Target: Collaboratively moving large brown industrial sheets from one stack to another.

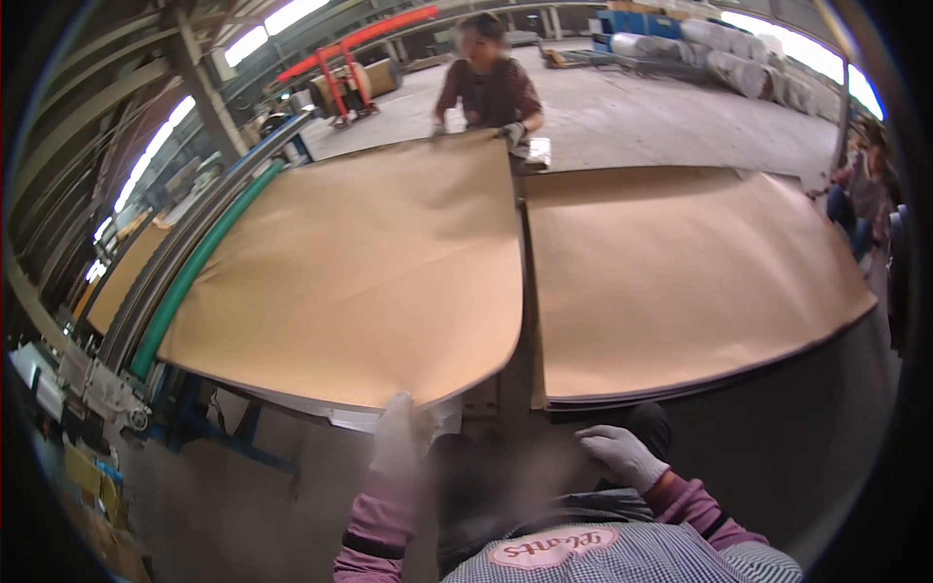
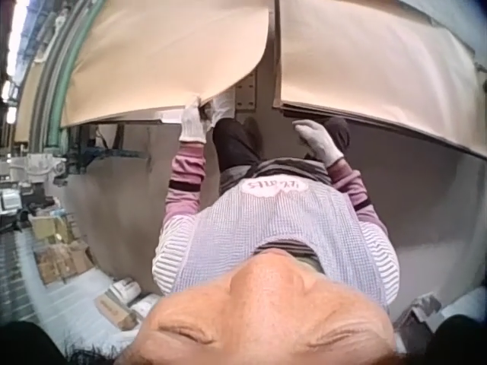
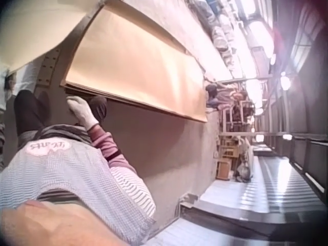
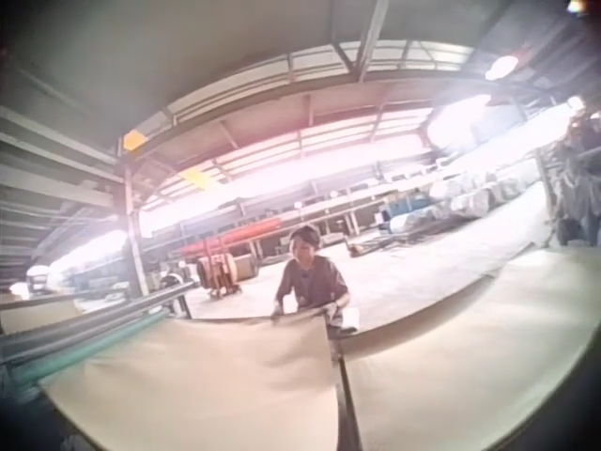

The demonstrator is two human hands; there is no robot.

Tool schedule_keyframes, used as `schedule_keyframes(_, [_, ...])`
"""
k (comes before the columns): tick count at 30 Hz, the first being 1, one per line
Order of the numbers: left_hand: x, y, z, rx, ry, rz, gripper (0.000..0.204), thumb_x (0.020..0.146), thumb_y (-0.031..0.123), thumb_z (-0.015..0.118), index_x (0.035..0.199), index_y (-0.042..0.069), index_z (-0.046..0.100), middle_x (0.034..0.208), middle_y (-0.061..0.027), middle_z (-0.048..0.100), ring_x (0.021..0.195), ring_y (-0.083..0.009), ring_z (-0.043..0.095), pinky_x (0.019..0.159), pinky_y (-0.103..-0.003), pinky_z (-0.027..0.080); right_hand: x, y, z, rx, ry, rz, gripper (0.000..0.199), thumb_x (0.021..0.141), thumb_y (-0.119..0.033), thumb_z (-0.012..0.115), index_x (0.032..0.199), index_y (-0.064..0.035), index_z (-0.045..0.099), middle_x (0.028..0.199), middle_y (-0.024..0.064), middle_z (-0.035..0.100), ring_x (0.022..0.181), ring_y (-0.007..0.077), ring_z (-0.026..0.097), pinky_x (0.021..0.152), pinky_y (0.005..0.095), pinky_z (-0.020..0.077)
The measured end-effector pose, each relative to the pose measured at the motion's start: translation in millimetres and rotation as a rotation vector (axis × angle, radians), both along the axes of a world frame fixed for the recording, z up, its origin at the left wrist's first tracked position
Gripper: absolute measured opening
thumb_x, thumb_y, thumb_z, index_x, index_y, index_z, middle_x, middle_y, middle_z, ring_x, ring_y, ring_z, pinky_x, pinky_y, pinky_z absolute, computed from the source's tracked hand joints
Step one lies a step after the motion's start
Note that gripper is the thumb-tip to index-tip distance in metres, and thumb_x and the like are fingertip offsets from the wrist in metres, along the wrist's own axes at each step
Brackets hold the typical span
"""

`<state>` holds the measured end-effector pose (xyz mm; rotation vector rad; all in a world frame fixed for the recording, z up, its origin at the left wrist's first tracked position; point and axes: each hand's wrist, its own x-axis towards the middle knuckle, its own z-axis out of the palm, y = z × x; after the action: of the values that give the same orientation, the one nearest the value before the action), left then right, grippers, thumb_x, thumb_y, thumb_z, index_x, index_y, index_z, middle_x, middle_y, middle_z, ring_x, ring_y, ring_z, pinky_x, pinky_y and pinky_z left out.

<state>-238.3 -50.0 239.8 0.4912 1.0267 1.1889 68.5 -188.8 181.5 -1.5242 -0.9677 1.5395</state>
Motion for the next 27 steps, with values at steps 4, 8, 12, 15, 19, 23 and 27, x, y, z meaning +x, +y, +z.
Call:
schedule_keyframes(4, [41, -10, -7, -0.043, -0.043, 0.047, 0.013, 0.090, 0.018, 0.052, 0.096, 0.006, 0.051, 0.074, -0.0075, 0.059, 0.056, -0.0175, 0.058, 0.043, -0.025, 0.049, -25, 11, 7, 0.127, -0.072, 0.042, 0.060, 0.083, -0.039, 0.061, 0.129, -0.0029, 0.047, 0.086, 0.0061, 0.062, 0.071, 0.0094, 0.055, 0.060, 0.0254, 0.0469])
schedule_keyframes(8, [76, -18, -27, -0.061, -0.043, -0.185, 0.014, 0.088, 0.017, 0.055, 0.095, 0.005, 0.054, 0.080, -0.0082, 0.060, 0.061, -0.0189, 0.060, 0.052, -0.031, 0.052, -41, 20, 25, 0.220, -0.135, 0.022, 0.097, 0.073, -0.060, 0.064, 0.139, 0.0013, 0.027, 0.113, 0.0258, 0.059, 0.110, 0.0341, 0.056, 0.091, 0.0343, 0.0431])
schedule_keyframes(12, [68, -5, -109, 0.370, 0.403, -0.331, 0.026, 0.093, 0.029, 0.043, 0.089, 0.006, 0.056, 0.076, -0.0076, 0.059, 0.065, -0.0189, 0.060, 0.063, -0.032, 0.051, -77, 38, 35, 0.297, 0.162, -0.070, 0.090, 0.074, -0.054, 0.064, 0.131, 0.0087, 0.035, 0.122, 0.0233, 0.053, 0.114, 0.0276, 0.053, 0.096, 0.0311, 0.0402])
schedule_keyframes(15, [108, -33, -66, 0.116, 0.252, -0.429, 0.032, 0.095, 0.034, 0.040, 0.082, 0.009, 0.055, 0.072, -0.0046, 0.057, 0.060, -0.0174, 0.056, 0.057, -0.032, 0.049, -87, 70, -32, 0.241, -0.163, 0.049, 0.080, 0.077, -0.067, 0.050, 0.123, -0.0019, 0.051, 0.116, 0.0207, 0.058, 0.106, 0.0279, 0.058, 0.091, 0.0327, 0.0430])
schedule_keyframes(19, [148, -43, -79, 0.184, 0.388, -0.381, 0.031, 0.093, 0.035, 0.048, 0.088, 0.006, 0.059, 0.077, -0.0044, 0.060, 0.066, -0.0166, 0.058, 0.060, -0.031, 0.050, -57, 49, 2, 0.265, -0.157, -0.144, 0.058, 0.091, -0.051, 0.040, 0.114, 0.0000, 0.055, 0.097, 0.0169, 0.065, 0.095, 0.0263, 0.062, 0.086, 0.0348, 0.0462])
schedule_keyframes(23, [161, -53, -103, 0.487, 0.151, -0.638, 0.032, 0.094, 0.031, 0.049, 0.103, 0.002, 0.060, 0.099, -0.0082, 0.063, 0.086, -0.0188, 0.060, 0.077, -0.032, 0.050, -19, 40, -4, 0.587, -1.166, 0.045, 0.014, 0.084, -0.011, 0.045, 0.083, -0.0014, 0.054, 0.071, 0.0201, 0.062, 0.066, 0.0335, 0.064, 0.059, 0.0424, 0.0525])
schedule_keyframes(27, [151, -44, -99, -0.003, -0.131, -0.496, 0.040, 0.090, 0.042, 0.051, 0.108, 0.006, 0.057, 0.089, -0.0151, 0.065, 0.074, -0.0308, 0.064, 0.069, -0.045, 0.053, 40, 31, -16, 0.635, -1.443, -0.065, 0.004, 0.078, -0.009, 0.050, 0.078, -0.0049, 0.051, 0.056, 0.0130, 0.058, 0.052, 0.0293, 0.062, 0.048, 0.0374, 0.0506])
